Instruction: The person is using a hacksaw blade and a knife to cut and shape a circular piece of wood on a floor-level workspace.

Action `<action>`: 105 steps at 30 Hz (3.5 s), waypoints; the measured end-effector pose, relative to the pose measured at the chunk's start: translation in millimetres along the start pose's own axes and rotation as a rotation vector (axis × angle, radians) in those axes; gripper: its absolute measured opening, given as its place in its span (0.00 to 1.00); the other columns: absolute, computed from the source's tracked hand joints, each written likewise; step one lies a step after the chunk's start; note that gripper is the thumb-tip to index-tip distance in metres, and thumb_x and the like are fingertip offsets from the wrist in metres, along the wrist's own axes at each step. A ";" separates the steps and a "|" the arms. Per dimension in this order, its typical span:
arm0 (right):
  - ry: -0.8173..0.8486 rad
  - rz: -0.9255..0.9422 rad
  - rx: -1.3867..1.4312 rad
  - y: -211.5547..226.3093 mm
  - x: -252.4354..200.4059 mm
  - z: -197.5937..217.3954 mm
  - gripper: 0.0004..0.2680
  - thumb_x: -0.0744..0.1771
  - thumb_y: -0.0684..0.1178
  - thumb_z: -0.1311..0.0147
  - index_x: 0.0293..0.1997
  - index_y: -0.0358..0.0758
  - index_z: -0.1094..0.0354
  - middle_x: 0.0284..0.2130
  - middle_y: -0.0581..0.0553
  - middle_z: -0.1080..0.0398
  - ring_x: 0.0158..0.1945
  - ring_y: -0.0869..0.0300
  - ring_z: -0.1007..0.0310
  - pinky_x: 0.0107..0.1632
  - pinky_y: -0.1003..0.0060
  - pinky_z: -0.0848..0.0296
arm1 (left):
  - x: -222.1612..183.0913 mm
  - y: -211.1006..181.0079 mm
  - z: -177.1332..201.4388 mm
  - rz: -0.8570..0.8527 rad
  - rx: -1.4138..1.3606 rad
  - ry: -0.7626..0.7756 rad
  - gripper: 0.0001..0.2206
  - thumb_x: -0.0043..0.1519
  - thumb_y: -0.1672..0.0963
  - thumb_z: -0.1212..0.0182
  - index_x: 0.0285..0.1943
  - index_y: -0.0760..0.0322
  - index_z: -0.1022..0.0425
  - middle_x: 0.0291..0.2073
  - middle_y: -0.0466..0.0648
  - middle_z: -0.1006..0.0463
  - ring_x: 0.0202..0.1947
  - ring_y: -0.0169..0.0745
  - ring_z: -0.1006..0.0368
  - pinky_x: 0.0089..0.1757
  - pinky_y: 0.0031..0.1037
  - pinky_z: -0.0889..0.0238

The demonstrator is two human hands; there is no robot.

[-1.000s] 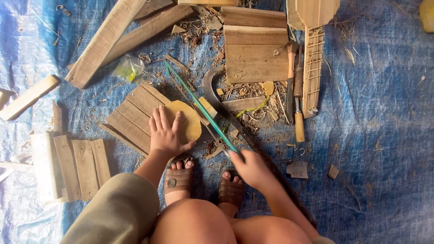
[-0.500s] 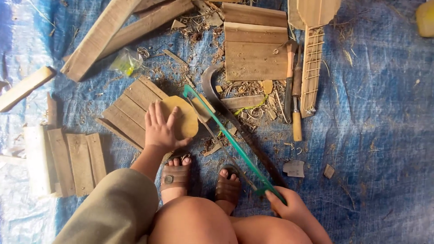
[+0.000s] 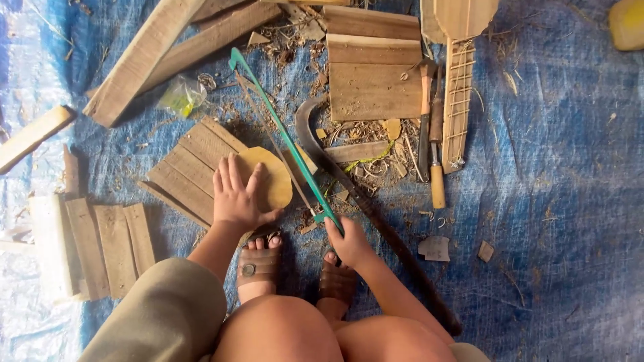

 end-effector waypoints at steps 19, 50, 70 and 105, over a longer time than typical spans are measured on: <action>0.191 -0.217 -0.094 89.3 -76.5 87.7 0.20 0.73 0.52 0.57 0.20 0.36 0.30 0.09 0.47 0.43 0.15 0.61 0.53 0.25 0.62 0.38 | -5.9 -7.1 7.9 0.052 0.003 0.075 0.59 0.39 0.26 0.49 0.78 0.53 0.45 0.74 0.79 0.53 0.75 0.81 0.59 0.66 0.63 0.62; -0.301 0.382 0.292 -3.0 -28.3 46.3 0.14 0.71 0.41 0.55 0.23 0.37 0.34 0.11 0.46 0.33 0.17 0.59 0.32 0.29 0.65 0.28 | -2.8 6.9 11.8 0.083 -0.179 -0.015 0.50 0.47 0.30 0.43 0.75 0.53 0.39 0.74 0.73 0.49 0.76 0.75 0.57 0.65 0.59 0.57; -0.482 0.098 -0.847 -78.3 8.1 76.6 0.11 0.63 0.52 0.35 0.29 0.35 0.29 0.17 0.43 0.33 0.29 0.52 0.24 0.38 0.58 0.23 | 12.1 15.2 46.9 0.292 -0.522 0.019 0.15 0.61 0.46 0.30 0.50 0.51 0.20 0.41 0.43 0.27 0.42 0.53 0.22 0.42 0.41 0.26; 0.073 -0.148 0.465 -23.9 -7.2 -18.0 0.12 0.68 0.52 0.38 0.50 0.32 0.23 0.34 0.45 0.23 0.39 0.61 0.24 0.43 0.65 0.26 | 21.2 -19.6 80.9 0.013 -0.270 -0.122 0.21 0.58 0.39 0.33 0.24 0.51 0.26 0.23 0.40 0.29 0.23 0.45 0.25 0.29 0.29 0.34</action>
Point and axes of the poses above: each hand's wrist, its own x-axis towards the middle knuckle, its own z-axis out of the back of the hand, y = z × x, the point moved 2 cm from there along x, towards the middle knuckle
